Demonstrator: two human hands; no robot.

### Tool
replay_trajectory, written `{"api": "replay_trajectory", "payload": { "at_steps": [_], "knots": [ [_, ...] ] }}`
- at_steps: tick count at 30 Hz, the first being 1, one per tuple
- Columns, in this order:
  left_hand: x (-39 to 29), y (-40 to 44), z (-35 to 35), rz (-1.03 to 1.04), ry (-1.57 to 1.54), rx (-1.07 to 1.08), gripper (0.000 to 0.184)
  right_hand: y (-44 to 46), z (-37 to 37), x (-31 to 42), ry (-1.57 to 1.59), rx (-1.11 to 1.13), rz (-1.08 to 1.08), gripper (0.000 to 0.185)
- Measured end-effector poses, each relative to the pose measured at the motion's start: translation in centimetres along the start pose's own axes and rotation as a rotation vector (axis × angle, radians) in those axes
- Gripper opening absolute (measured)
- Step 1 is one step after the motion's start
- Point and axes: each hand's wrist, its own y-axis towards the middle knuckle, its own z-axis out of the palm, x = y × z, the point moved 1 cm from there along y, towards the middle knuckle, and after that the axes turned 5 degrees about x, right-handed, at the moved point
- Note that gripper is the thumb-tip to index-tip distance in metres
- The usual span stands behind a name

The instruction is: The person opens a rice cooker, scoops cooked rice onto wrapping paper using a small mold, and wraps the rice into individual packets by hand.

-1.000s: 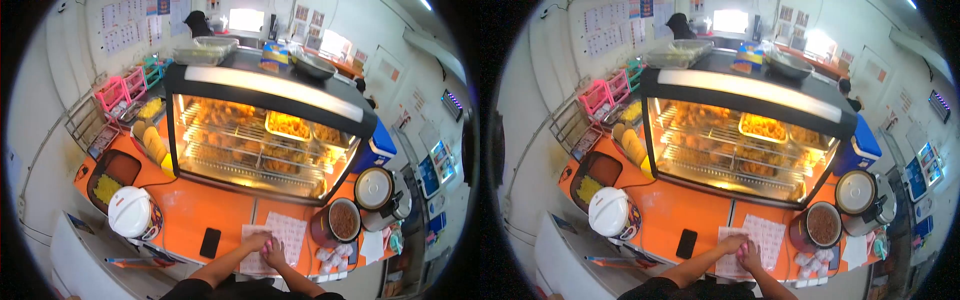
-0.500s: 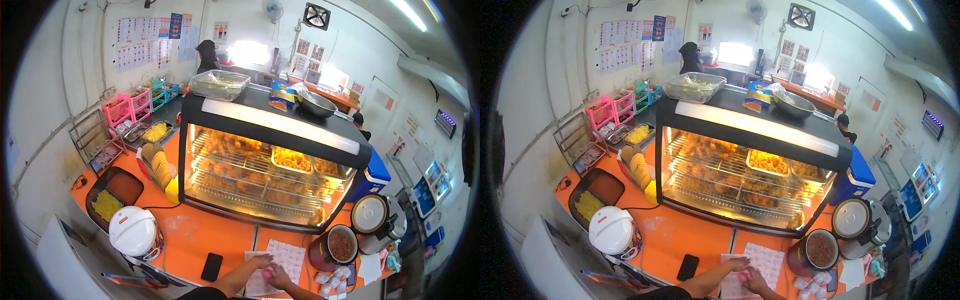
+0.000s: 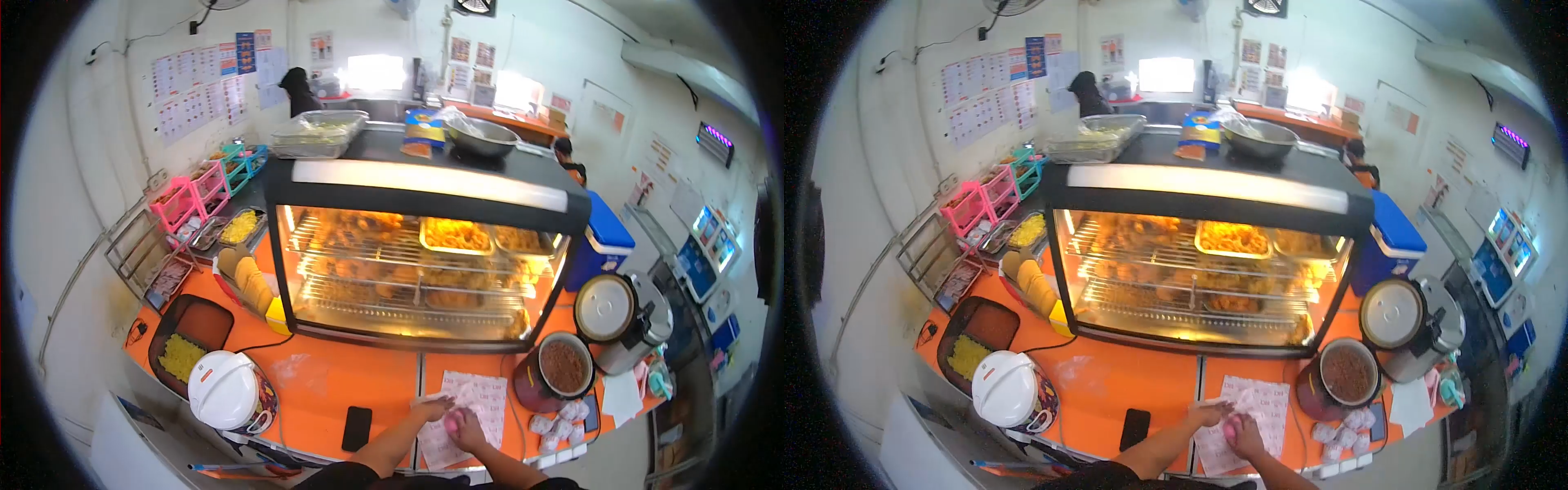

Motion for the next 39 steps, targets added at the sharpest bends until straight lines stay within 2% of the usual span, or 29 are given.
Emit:
{"api": "replay_trajectory", "payload": {
  "at_steps": [2,4,5,8,9,13,14,16,19,21,24,27,29,31,33,36,38,39],
  "knots": [
    [3.1,2.6,4.2,0.049,0.001,-0.029,0.072,0.2,0.5,-0.6,-0.014,-0.017,-0.043,0.061],
    [-1.2,-2.7,1.7,-0.139,0.068,-0.135,0.087,-0.9,0.2,-0.5,-0.024,0.021,-0.033,0.061],
    [-4.0,-6.2,-0.5,-0.235,0.093,-0.182,0.097,-0.6,-0.5,-0.6,-0.029,0.063,-0.016,0.061],
    [-4.5,-7.5,3.3,-0.410,0.173,-0.083,0.136,-0.9,-0.7,0.1,-0.043,0.088,0.014,0.062],
    [-3.9,-7.6,4.8,-0.363,0.183,-0.178,0.156,-1.0,-0.4,0.3,-0.067,0.086,0.006,0.062],
    [-3.5,-6.7,4.3,-0.335,0.172,-0.193,0.153,-0.7,1.9,0.3,-0.015,0.008,-0.123,0.064],
    [-4.1,-6.8,4.0,-0.361,0.184,-0.170,0.154,-0.7,1.8,0.5,-0.018,0.105,-0.064,0.061],
    [-4.2,-7.8,4.1,-0.392,0.211,-0.128,0.154,-0.6,1.2,-0.3,-0.029,0.105,-0.155,0.055],
    [-4.7,-7.2,3.6,-0.401,0.241,-0.141,0.153,-1.1,1.3,0.1,-0.011,0.068,-0.122,0.051],
    [-5.1,-7.7,3.8,-0.425,0.255,-0.160,0.153,-1.0,3.0,-0.9,-0.034,0.065,-0.182,0.052],
    [-5.4,-8.0,3.6,-0.408,0.206,-0.174,0.149,-0.7,1.3,-1.6,0.053,0.075,-0.223,0.055],
    [-0.8,-7.9,6.7,-0.012,-0.287,-0.484,0.134,-0.6,-2.0,-1.7,0.253,0.013,-0.142,0.064],
    [0.4,-8.7,7.0,-0.285,-0.218,-0.487,0.112,-0.5,-6.0,-1.6,0.481,-0.058,-0.075,0.074],
    [-0.1,-9.0,6.6,-0.532,-0.133,-0.473,0.092,-1.2,-10.9,-2.6,0.476,-0.249,-0.052,0.079],
    [-4.7,-9.8,4.0,-0.748,-0.031,-0.438,0.075,-2.3,-18.5,-3.5,0.403,-0.456,-0.045,0.083],
    [-4.4,-8.4,6.0,-0.778,0.130,-0.545,0.066,-3.5,-27.6,-7.1,0.152,-0.698,0.067,0.085],
    [-4.3,-7.4,6.8,-0.780,0.187,-0.609,0.061,-4.2,-31.8,-9.8,0.148,-0.755,0.128,0.081],
    [-4.3,-7.1,7.1,-0.779,0.216,-0.641,0.058,-4.4,-33.3,-10.9,0.046,-0.757,0.183,0.079]
  ]
}}
